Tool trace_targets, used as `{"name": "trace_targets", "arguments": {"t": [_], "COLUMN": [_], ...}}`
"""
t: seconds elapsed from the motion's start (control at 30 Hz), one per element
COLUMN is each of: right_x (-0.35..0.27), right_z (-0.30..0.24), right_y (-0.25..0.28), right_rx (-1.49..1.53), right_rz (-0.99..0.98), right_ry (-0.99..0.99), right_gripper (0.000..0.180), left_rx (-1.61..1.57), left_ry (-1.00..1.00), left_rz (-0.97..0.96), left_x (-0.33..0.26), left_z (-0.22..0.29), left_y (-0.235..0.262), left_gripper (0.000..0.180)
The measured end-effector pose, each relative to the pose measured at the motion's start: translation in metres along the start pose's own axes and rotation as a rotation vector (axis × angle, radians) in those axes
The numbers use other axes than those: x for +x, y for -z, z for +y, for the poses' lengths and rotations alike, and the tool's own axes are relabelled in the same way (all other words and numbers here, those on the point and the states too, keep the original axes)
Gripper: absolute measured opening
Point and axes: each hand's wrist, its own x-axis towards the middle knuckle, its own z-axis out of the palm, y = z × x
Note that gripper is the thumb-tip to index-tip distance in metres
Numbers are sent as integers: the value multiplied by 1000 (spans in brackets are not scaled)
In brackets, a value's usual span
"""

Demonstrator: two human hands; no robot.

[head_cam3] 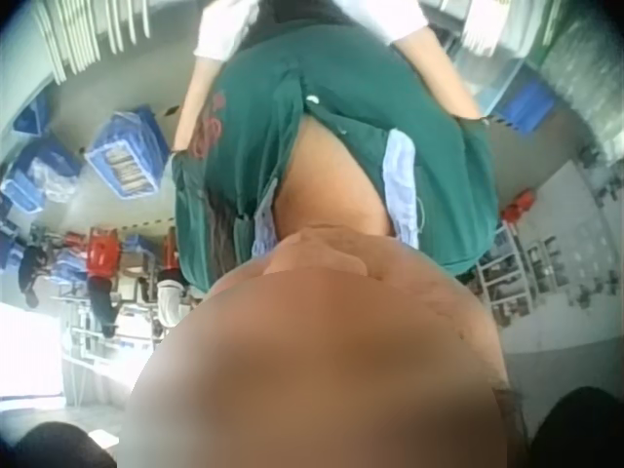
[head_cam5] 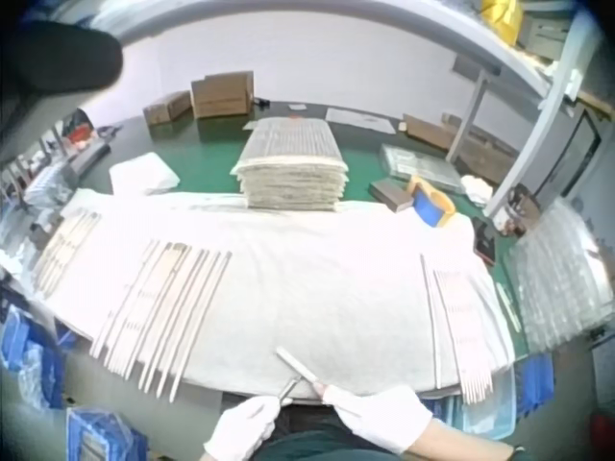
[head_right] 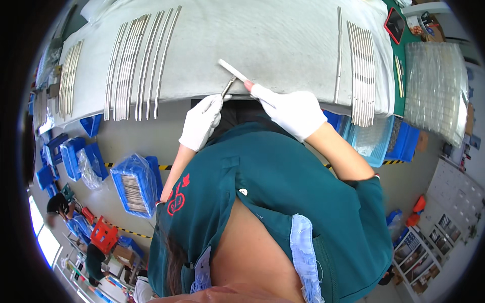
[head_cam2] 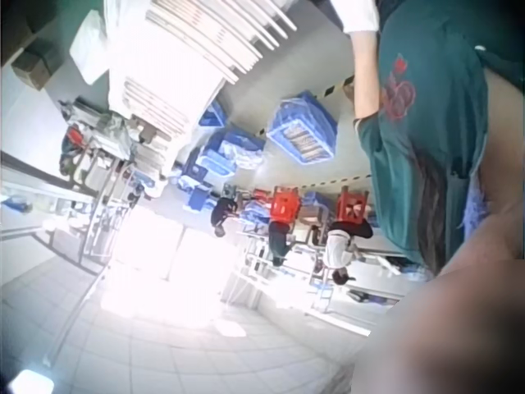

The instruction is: Inspecting metal tubes, filing ends, and packaging them into plastic bags and bundles.

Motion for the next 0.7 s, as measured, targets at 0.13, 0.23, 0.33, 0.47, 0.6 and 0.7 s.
{"name": "trace_targets", "arguments": {"t": [0.13,0.23,0.33,0.47,0.6,0.7], "right_x": [-8,-19,-6,-7,-25,-12], "right_z": [-1,6,6,6,0,-3], "right_y": [-1,1,-3,-5,4,-3], "right_rx": [-24,-38,-17,32,-75,-57], "right_rz": [-27,-73,-92,15,-264,-109], "right_ry": [-10,5,-64,-33,-58,2], "right_gripper": [40,40,41,41,43,46], "left_rx": [-53,-29,-6,6,63,107], "left_ry": [-10,20,1,-4,102,94], "left_rz": [-3,6,15,-5,-78,-38], "left_x": [0,1,-3,1,-4,-1], "left_z": [-3,-3,-1,1,13,10], "left_y": [0,0,-4,-1,0,0], "left_gripper": [22,22,22,23,24,27]}}
